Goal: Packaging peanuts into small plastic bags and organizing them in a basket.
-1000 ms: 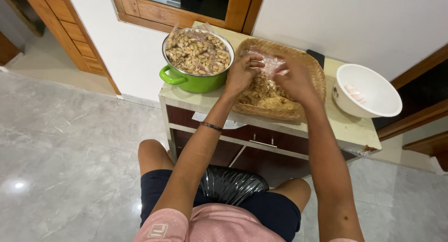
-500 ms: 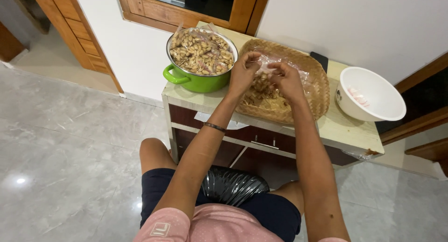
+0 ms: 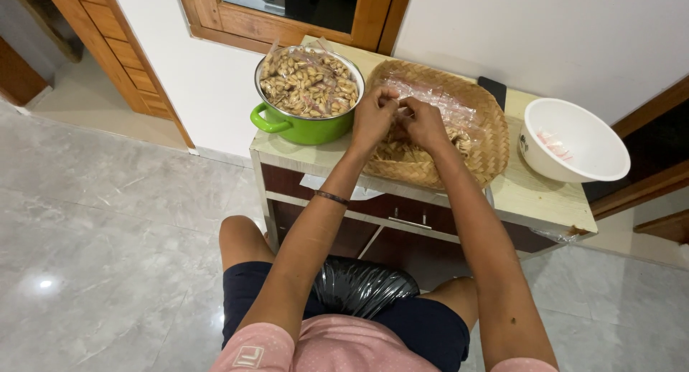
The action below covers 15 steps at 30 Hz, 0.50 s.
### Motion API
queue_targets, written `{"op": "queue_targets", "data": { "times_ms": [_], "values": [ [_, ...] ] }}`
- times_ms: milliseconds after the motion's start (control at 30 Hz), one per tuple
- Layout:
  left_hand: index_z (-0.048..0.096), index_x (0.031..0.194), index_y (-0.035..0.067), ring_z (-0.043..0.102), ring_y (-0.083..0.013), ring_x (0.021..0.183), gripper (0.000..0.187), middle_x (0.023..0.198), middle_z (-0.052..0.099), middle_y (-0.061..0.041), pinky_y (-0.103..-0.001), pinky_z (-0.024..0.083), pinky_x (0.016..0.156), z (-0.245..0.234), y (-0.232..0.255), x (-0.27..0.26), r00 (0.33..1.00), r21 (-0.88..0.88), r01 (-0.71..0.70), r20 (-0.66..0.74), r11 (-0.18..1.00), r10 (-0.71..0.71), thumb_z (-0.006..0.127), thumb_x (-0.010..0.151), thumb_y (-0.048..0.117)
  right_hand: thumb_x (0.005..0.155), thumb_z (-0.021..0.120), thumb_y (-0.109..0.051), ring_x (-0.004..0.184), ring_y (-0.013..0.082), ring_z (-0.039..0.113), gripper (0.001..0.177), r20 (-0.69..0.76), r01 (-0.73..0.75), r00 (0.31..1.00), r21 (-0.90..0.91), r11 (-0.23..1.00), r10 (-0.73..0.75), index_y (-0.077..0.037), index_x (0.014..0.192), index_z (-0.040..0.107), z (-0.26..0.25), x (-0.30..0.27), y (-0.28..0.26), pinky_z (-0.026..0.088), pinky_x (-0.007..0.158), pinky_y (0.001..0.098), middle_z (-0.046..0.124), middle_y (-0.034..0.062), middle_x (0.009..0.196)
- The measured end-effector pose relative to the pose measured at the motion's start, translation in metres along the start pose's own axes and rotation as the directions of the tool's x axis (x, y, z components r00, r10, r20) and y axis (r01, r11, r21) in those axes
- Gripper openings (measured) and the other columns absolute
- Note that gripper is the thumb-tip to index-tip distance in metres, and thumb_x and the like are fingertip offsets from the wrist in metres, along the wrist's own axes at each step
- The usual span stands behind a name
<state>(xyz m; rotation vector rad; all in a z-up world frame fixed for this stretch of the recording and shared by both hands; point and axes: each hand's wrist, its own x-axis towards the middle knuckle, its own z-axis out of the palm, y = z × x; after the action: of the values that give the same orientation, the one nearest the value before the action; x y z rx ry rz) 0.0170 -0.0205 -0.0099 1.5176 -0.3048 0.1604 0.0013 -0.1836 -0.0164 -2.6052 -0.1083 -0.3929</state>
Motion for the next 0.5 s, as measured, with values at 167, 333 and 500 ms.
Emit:
{"op": "queue_targets", "data": {
  "times_ms": [167, 333, 500],
  "values": [
    [0.074, 0.099, 0.028, 0.077, -0.0122, 0.076, 0.024, 0.078, 0.077, 0.004, -0.03, 0.059, 0.074, 0.0, -0.003, 0.001, 0.977, 0.131, 0.189, 0.074, 0.973, -0.2, 0.072, 0.076, 0.035, 0.091, 0.062, -0.009, 0.105, 0.0368, 0.07, 0.044, -0.018, 0.03, 0.999, 0.103, 0.994, -0.028, -0.023, 0.133, 0.067, -0.015, -0.018, -0.022, 0.052, 0.096, 0.0531, 0.075, 0.0104, 0.109],
    [0.07, 0.116, 0.017, 0.077, -0.0229, 0.086, 0.039, 0.083, 0.076, -0.007, -0.039, 0.058, 0.083, -0.01, 0.013, -0.012, 0.956, 0.136, 0.213, 0.175, 0.967, -0.235, 0.065, 0.081, 0.033, 0.088, 0.055, 0.003, 0.105, 0.0391, 0.07, 0.048, -0.12, -0.007, 0.992, 0.161, 0.987, 0.027, -0.017, 0.129, 0.069, -0.043, -0.038, -0.049, 0.053, 0.096, 0.0515, 0.074, 0.0155, 0.113],
    [0.069, 0.12, 0.018, 0.074, -0.0281, 0.102, 0.042, 0.095, 0.078, -0.01, -0.043, 0.056, 0.09, -0.011, 0.018, -0.016, 0.951, 0.192, 0.175, 0.221, 0.966, -0.216, 0.068, 0.082, 0.036, 0.094, 0.06, -0.015, 0.105, 0.0383, 0.072, 0.025, 0.117, -0.049, 0.989, -0.305, 0.951, 0.089, -0.022, 0.111, 0.077, -0.036, -0.042, -0.027, 0.055, 0.094, 0.052, 0.078, 0.0096, 0.103]
  ]
}}
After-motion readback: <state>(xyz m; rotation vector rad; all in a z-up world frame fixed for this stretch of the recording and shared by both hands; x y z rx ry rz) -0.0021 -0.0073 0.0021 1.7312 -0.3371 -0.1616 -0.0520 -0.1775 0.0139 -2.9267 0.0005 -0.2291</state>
